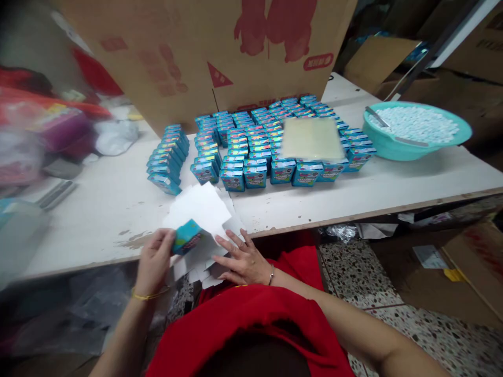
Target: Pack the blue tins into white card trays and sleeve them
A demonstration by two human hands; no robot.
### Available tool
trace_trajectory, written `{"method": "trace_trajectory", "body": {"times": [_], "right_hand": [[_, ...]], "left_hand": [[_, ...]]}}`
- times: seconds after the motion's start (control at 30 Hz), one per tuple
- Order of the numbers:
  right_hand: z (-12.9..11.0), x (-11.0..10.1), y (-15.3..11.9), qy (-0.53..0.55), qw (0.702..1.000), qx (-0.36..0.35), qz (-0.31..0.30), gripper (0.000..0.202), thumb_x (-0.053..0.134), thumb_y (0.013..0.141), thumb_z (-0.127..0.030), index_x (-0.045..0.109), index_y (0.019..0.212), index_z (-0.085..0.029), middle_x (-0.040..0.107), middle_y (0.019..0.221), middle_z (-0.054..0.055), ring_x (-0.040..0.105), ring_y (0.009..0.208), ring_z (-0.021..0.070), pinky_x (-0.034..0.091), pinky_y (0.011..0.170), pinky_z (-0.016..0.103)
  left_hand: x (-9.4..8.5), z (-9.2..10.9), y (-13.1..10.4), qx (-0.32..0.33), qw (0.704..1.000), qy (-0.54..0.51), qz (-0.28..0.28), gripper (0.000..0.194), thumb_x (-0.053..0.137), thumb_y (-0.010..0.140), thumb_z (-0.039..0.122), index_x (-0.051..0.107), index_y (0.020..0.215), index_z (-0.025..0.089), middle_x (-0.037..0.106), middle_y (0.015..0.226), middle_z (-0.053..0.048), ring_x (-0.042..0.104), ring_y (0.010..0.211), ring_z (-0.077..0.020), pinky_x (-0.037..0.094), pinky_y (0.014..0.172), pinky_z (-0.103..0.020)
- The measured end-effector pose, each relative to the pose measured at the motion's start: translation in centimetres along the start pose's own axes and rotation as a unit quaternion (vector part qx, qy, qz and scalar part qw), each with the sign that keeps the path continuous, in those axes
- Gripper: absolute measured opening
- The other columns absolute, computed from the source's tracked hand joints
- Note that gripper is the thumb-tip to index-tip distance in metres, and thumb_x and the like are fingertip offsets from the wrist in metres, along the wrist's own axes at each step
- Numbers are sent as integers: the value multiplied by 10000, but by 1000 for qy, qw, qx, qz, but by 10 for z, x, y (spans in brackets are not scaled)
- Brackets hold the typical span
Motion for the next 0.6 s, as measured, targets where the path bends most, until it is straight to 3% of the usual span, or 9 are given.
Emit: {"method": "trace_trajectory", "body": {"times": [0.07, 0.13, 0.23, 0.3, 0.37, 0.43, 0.5, 0.6], "right_hand": [[2, -2, -1, 33, 999, -29, 24, 385, 529, 868, -453, 558, 1194, -250, 408, 1427, 108, 260, 1368, 285, 174, 1114, 525], [5, -7, -2, 96, 993, -17, 70, 366, 519, 883, -393, 513, 1209, -227, 428, 1396, 140, 360, 1315, 270, 291, 1078, 493], [18, -16, 0, 160, 960, 130, 189, 435, 517, 881, -290, 395, 1294, -226, 432, 1351, 159, 466, 1214, 249, 458, 945, 428], [31, -23, 3, 158, 935, 216, 234, 570, 521, 871, -260, 276, 1386, -236, 369, 1392, 166, 519, 1138, 237, 503, 876, 401], [44, -30, 10, 142, 947, 203, 203, 676, 532, 854, -254, 196, 1440, -244, 276, 1461, 165, 524, 1135, 241, 509, 873, 397], [54, -35, 16, 135, 977, 122, 112, 655, 519, 845, -225, 244, 1439, -258, 264, 1487, 133, 495, 1192, 252, 496, 911, 403], [57, -38, 18, 135, 989, 51, 38, 562, 495, 848, -197, 361, 1391, -258, 337, 1462, 114, 482, 1224, 253, 495, 920, 400], [44, -43, 22, 136, 991, 17, 1, 468, 531, 855, -251, 473, 1319, -250, 460, 1385, 116, 540, 1172, 246, 514, 896, 382]], "left_hand": [[-16, 23, 2, 74, 994, 59, 60, 238, 520, 848, 407, 542, 767, 184, 504, 692, 32, 480, 666, -109, 405, 632, -212], [-29, 45, 0, 159, 972, 112, 135, 186, 523, 860, 346, 558, 782, 182, 529, 715, 21, 505, 700, -118, 411, 674, -231], [-34, 62, -11, 258, 928, 164, 212, 106, 526, 864, 264, 587, 849, 178, 583, 779, -2, 539, 724, -125, 422, 687, -244], [-27, 58, -19, 304, 916, 192, 178, 81, 523, 861, 227, 593, 861, 187, 605, 782, -1, 552, 702, -121, 427, 666, -236], [-14, 44, -24, 324, 920, 200, 89, 85, 500, 868, 204, 581, 844, 198, 609, 756, 8, 558, 675, -118, 431, 644, -230], [-2, 25, -28, 301, 936, 180, 20, 103, 467, 883, 198, 557, 834, 207, 593, 721, 16, 556, 652, -119, 437, 630, -229], [5, 9, -30, 238, 959, 150, 12, 116, 438, 900, 212, 534, 834, 211, 564, 688, 21, 547, 630, -120, 440, 621, -233], [1, -3, -33, 153, 981, 114, 38, 132, 432, 908, 255, 527, 829, 207, 547, 689, 21, 539, 618, -120, 443, 606, -236]]}}
Point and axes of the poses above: each hand's wrist, its own y-axis towards the middle knuckle, its own x-axis out of the palm, z = x × y, the point moved 1 cm from there along y, towards the middle knuckle
